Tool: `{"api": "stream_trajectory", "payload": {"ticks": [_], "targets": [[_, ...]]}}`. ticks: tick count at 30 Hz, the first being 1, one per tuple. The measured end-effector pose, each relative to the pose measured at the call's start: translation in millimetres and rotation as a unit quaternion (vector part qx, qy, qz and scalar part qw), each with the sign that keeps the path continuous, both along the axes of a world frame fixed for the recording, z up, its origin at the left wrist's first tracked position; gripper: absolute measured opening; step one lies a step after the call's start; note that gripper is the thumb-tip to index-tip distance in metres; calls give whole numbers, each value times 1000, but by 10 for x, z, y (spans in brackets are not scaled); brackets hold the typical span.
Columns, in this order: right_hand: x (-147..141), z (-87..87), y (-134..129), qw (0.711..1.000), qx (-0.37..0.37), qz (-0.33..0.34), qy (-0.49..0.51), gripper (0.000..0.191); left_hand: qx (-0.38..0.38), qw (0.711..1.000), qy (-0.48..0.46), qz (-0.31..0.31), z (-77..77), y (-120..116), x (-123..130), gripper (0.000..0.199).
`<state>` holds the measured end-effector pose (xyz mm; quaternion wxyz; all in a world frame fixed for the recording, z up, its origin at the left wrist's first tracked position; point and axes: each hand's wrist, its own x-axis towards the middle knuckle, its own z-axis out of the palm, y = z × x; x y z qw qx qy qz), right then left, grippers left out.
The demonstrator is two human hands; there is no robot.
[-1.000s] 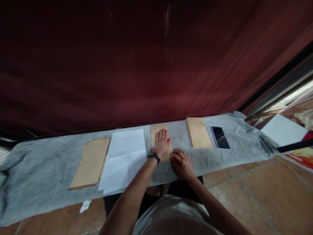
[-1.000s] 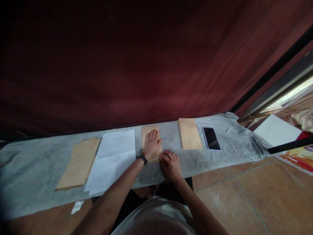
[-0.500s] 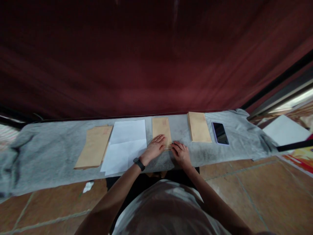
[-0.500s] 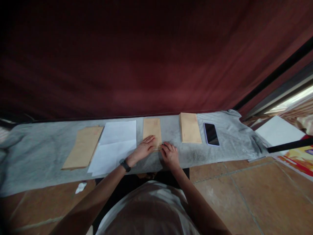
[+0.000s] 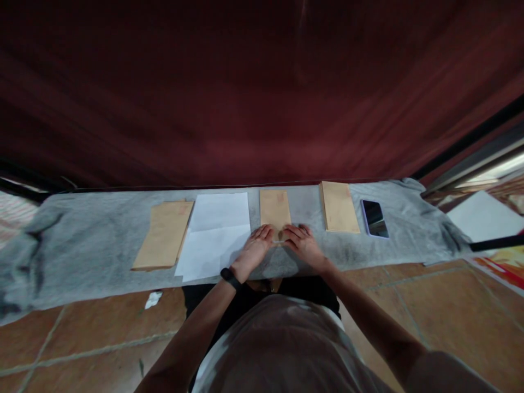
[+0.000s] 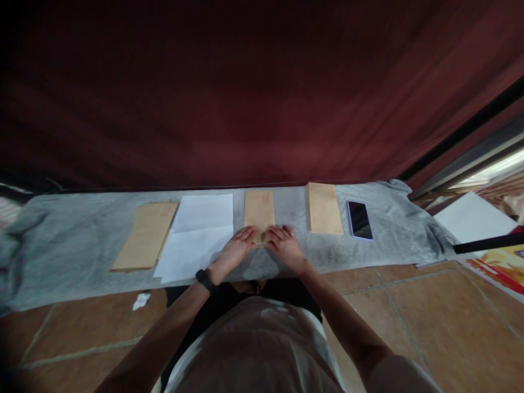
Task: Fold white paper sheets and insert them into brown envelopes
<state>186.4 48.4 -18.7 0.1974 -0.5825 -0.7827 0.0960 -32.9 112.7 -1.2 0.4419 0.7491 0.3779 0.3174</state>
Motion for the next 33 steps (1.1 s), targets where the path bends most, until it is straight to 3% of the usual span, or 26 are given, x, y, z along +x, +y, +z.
{"api": "stream_trajectory", "payload": {"ticks": [5, 12, 15, 18, 21, 25, 33], "targets": [[20, 26, 16, 1000, -9, 18, -3, 34, -48, 999, -8, -4, 13, -4, 1, 35], [-4, -2, 2, 1000, 10, 4, 2, 31, -57, 998, 8, 5, 76, -48, -14, 44], [-19, -32, -6, 999, 26, -5, 20, 31, 44, 986, 156, -49, 100, -54, -28, 50], [-26, -55, -12, 999, 39, -13, 35, 30, 195, 920, 323, -109, 93, -57, -47, 55], [-27, -74, -21, 998, 38, -16, 44, 30, 283, 874, 379, -114, 88, -48, -50, 48], [-46, -89, -40, 998, 32, -18, 54, 33, 302, 871, 378, -86, 112, 47, 77, 32], [-92, 3, -62, 996, 39, -23, 81, 33, 295, 880, 370, -40, -23, 636, 711, 56]]}}
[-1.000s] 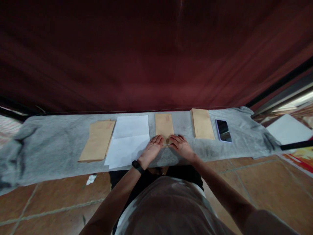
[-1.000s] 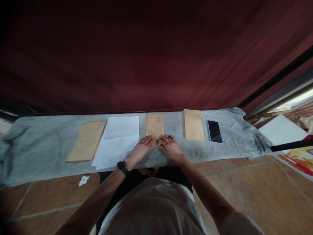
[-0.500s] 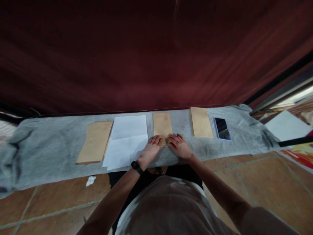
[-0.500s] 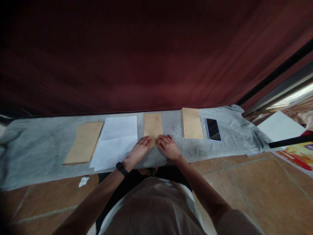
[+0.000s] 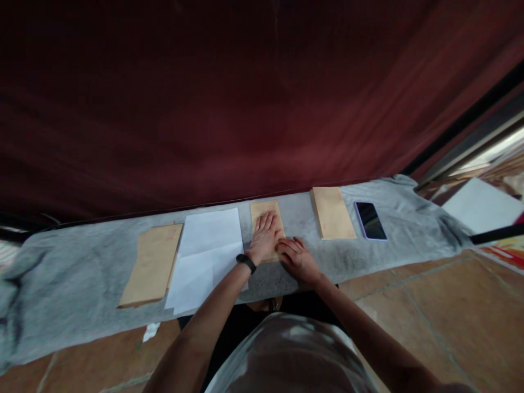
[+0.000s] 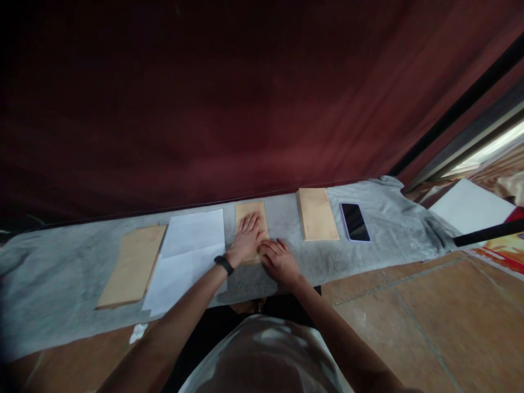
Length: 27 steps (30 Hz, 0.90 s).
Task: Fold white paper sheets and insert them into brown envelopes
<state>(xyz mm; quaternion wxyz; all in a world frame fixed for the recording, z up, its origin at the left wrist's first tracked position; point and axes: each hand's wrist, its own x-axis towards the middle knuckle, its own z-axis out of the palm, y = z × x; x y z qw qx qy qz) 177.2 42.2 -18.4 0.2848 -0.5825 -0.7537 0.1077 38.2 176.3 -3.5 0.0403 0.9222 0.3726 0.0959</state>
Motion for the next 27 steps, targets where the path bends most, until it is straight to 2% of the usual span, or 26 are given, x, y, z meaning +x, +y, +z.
{"api": "stream_trajectory", "payload": {"ticks": [7, 11, 14, 17, 20, 27], "targets": [[-31, 75, -1, 1000, 11, -13, 11, 33, -25, 999, 19, 31, -102, 412, 262, 60], [-31, 81, 10, 1000, 5, -12, 12, 34, -26, 999, 9, 41, -99, 502, 372, 60], [-18, 73, 13, 1000, 0, -8, 9, 35, -20, 999, 3, 37, -106, 484, 368, 59], [-10, 66, 9, 1000, -2, -5, 12, 35, -18, 1000, 7, 0, -136, 350, 243, 58], [-11, 63, 0, 1000, -2, -5, 14, 35, -9, 999, 6, -49, -177, 108, 20, 57], [-23, 17, 8, 1000, -10, -10, 3, 28, -8, 999, -18, -46, -206, -536, -487, 55]]}}
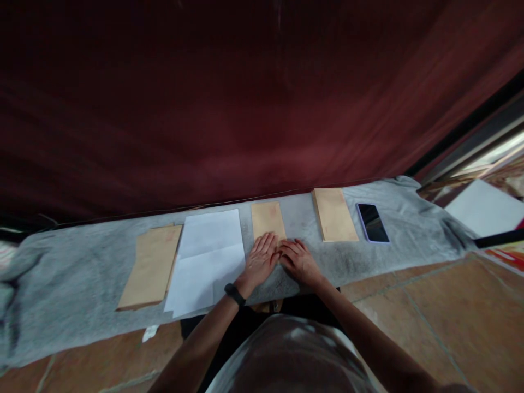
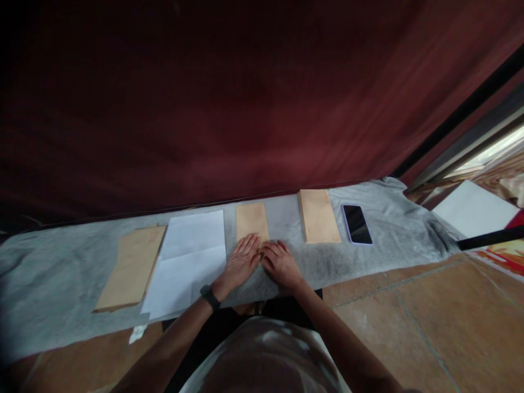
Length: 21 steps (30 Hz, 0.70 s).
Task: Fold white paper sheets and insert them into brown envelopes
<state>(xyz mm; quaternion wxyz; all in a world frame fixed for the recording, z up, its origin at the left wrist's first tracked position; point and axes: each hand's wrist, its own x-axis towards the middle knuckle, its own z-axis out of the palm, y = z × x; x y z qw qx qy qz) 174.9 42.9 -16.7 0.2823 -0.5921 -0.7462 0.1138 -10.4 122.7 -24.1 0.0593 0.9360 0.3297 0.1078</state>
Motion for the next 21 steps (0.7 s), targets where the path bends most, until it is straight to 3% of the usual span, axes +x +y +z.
{"api": "stream_trajectory", "payload": {"ticks": [4, 9, 13, 17, 21], "targets": [[12, -26, -5, 1000, -6, -2, 2, 29, -8, 999, -21, 24, 8, -264, -147, 52], [47, -61, -4, 1000, 3, 4, 6, 32, -5, 997, -50, 60, -14, -375, -187, 46], [-16, -60, 41, 1000, 11, 13, 7, 37, 20, 999, -31, 40, -38, -389, -214, 42], [-129, -48, 138, 996, -13, 83, -29, 44, 43, 999, 6, 9, -34, -456, -277, 39], [-103, -93, 355, 993, -20, 93, -77, 47, 44, 999, 8, 26, -27, -556, -294, 40]]}}
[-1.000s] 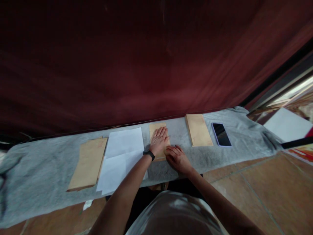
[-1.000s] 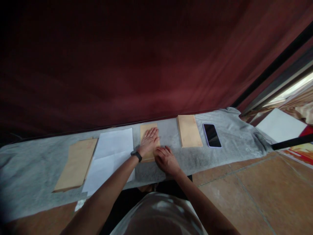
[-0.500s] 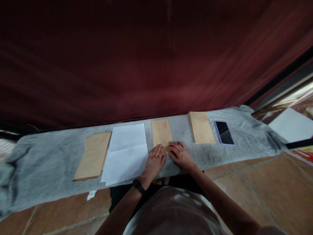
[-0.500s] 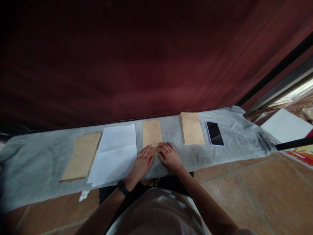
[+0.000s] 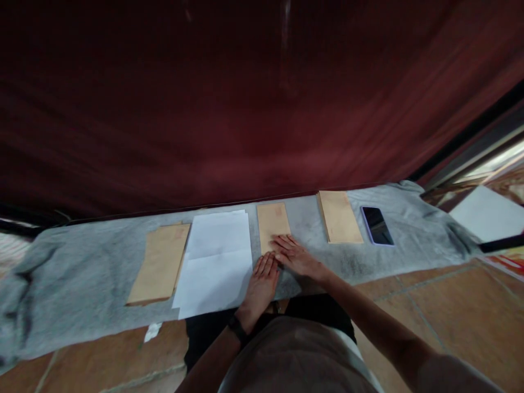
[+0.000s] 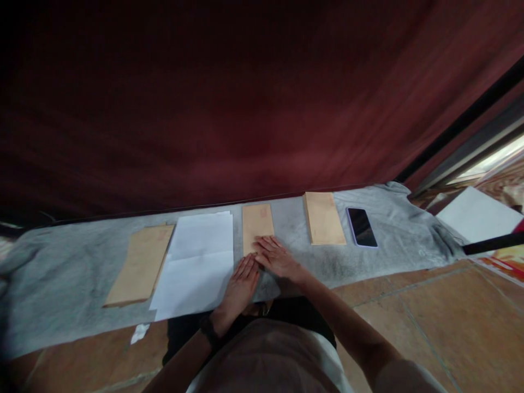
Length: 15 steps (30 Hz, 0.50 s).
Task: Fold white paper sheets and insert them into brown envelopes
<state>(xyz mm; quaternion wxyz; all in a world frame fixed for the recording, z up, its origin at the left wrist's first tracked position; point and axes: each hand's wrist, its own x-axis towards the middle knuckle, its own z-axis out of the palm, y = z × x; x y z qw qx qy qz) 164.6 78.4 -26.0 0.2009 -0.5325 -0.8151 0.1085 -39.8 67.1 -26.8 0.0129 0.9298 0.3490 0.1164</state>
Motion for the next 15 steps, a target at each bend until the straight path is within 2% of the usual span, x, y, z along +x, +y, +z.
{"api": "stream_trajectory", "payload": {"ticks": [4, 9, 15], "targets": [[148, -46, 366, 999, 23, -27, -6, 49, -4, 1000, -22, 3, -9, -13, 1, 43], [251, -93, 821, 996, 34, -86, -16, 49, -34, 998, -56, -10, 50, 111, -63, 42], [259, -126, 1058, 990, 22, -134, -36, 51, -24, 999, -41, -5, 70, 177, -25, 41]]}}
